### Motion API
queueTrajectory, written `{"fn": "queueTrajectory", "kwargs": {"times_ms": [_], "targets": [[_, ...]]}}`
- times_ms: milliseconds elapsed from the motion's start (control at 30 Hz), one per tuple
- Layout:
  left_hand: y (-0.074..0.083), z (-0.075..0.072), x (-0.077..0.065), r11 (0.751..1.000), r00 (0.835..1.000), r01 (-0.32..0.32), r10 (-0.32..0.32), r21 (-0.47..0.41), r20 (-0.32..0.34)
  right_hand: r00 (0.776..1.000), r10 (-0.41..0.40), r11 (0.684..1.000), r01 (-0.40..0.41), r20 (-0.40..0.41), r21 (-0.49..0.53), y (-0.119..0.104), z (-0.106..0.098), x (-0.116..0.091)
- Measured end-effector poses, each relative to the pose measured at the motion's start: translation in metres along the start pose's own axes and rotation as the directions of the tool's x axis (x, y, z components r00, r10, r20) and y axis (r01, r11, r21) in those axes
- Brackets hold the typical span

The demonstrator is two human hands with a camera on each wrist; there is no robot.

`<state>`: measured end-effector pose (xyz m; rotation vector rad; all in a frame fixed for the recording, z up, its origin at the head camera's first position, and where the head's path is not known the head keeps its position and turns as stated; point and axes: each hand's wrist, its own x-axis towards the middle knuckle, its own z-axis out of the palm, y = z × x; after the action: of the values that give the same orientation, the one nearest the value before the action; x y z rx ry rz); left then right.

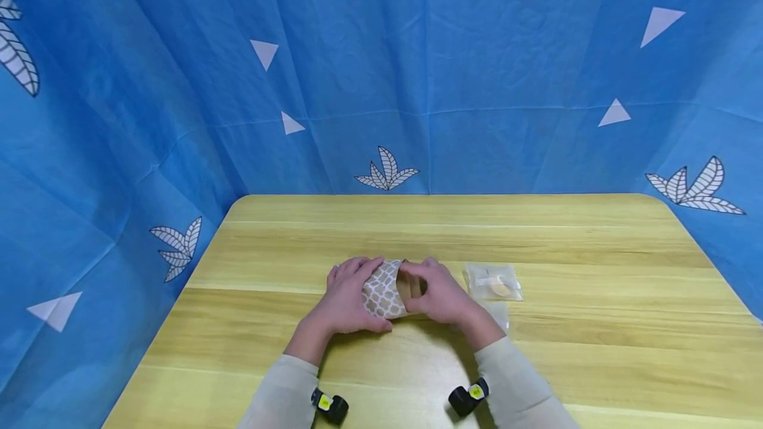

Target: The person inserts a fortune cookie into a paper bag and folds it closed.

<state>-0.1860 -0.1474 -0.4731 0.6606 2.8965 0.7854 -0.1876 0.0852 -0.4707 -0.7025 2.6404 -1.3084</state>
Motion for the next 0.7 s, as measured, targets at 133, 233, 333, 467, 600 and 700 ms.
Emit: {"fn": "queueTrajectory", "kwargs": {"times_ms": [133, 233, 333, 467, 600, 700], "targets": [[-0.001, -0.001, 0.0, 1.0, 1.0, -0.01, 0.01, -0.011, -0.027, 1.0, 0.021, 0.999, -0.021, -0.019, 0.035, 0.003, -0.004, 0.0], [-0.001, -0.002, 0.0, 1.0, 0.999, -0.013, 0.012, -0.016, -0.04, 0.999, 0.03, 0.999, -0.028, -0.037, 0.04, 0.004, -0.007, -0.001], [-0.002, -0.002, 0.0, 1.0, 0.999, -0.007, 0.006, -0.022, -0.049, 0.998, 0.035, 0.999, -0.033, -0.054, 0.023, 0.004, -0.009, -0.002], [-0.002, -0.002, 0.0, 1.0, 0.998, -0.002, 0.001, -0.025, -0.061, 0.996, 0.053, 0.999, -0.052, -0.071, 0.012, 0.004, -0.01, -0.003], [-0.002, -0.002, 0.001, 1.0, 0.998, 0.001, -0.002, -0.024, -0.06, 0.996, 0.06, 0.998, -0.059, -0.072, 0.017, 0.004, -0.012, -0.002], [-0.003, -0.002, 0.001, 1.0, 0.999, 0.008, -0.009, -0.017, -0.051, 0.995, 0.066, 0.997, -0.064, -0.073, 0.039, 0.001, -0.017, -0.003]]}}
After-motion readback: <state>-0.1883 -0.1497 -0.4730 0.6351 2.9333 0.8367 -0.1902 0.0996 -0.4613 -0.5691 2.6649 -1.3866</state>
